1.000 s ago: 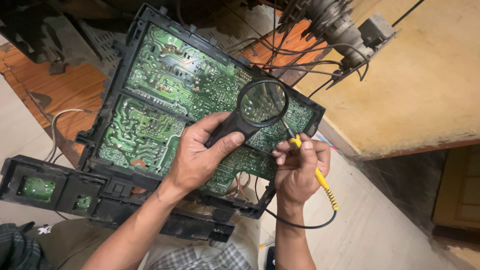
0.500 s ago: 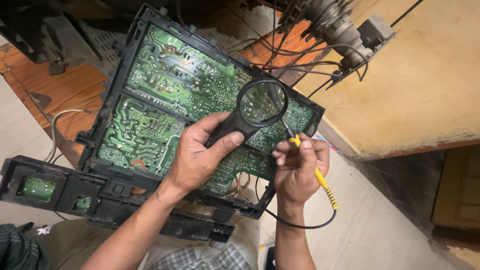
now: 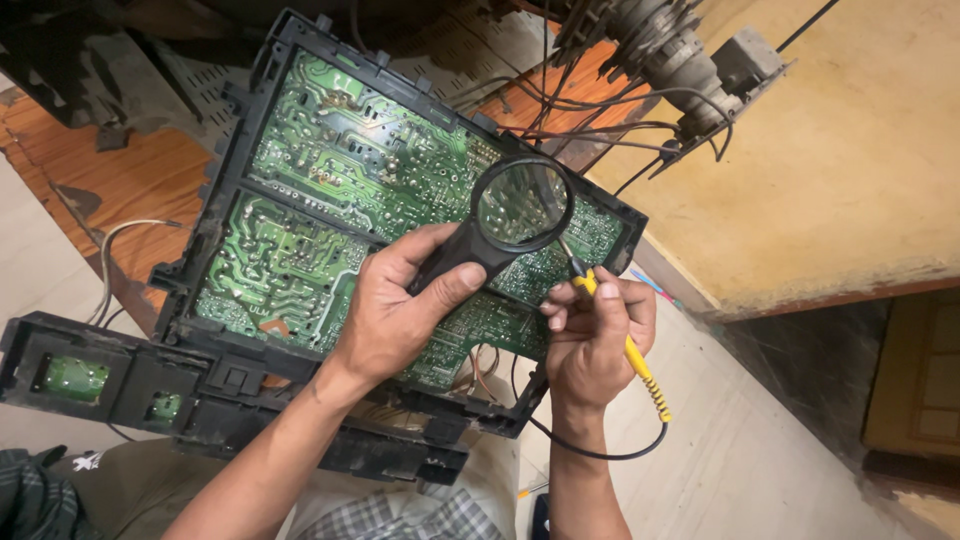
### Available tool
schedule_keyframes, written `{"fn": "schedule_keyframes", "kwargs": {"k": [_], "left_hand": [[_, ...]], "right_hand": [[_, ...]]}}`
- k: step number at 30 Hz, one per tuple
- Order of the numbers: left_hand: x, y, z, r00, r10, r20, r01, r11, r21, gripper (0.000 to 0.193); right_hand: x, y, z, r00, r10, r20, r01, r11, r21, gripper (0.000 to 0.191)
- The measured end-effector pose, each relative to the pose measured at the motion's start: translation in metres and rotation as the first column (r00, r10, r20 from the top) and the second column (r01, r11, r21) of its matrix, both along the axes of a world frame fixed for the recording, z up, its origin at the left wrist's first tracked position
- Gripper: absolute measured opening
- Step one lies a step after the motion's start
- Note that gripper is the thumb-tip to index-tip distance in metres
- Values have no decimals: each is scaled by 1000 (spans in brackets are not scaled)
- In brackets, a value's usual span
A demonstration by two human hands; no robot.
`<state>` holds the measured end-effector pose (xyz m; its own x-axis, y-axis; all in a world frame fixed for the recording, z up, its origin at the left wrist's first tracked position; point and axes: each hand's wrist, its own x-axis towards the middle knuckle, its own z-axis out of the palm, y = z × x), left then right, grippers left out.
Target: The person uses a magnifying glass and a yellow probe to inspect and touch various points on a green circuit board. They repeatedly move the probe across different areas of the board while holding the magnifier steady.
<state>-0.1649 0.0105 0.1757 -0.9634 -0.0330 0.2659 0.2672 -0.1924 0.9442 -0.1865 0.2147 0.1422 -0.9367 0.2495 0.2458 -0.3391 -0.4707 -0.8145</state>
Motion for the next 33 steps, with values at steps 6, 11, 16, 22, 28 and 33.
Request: {"fn": "schedule_keyframes", "kwargs": {"k": [6,11,16,22,28,33], "left_hand": [[0,1,0,1000,-6,2,6,1000,14,34],[0,1,-1,999,-34,13,33,997,74,34],[-1,1,-2,1000,-12,3,12,1000,22,33],[0,1,-3,1000,-22,8,22,999,36,33],[-1,1,-4,1000,-18,-10,18,999,36,34],[-1,0,-3,1000,-16,-8,16,999,33,34]], "right_hand": [[1,0,0,1000,2,2,-2,1000,8,15],[1,1,-1,999,-37,1,37,999,18,17],[2,4,-1,997,-57,-47,58,998,17,17],[-1,-1,2,1000,-22,-6,22,1000,21,15],[-2,-1,4,1000,-15,-9,15,999,45,15],[0,-3,3,999,-31,-19,32,998,58,16]]}}
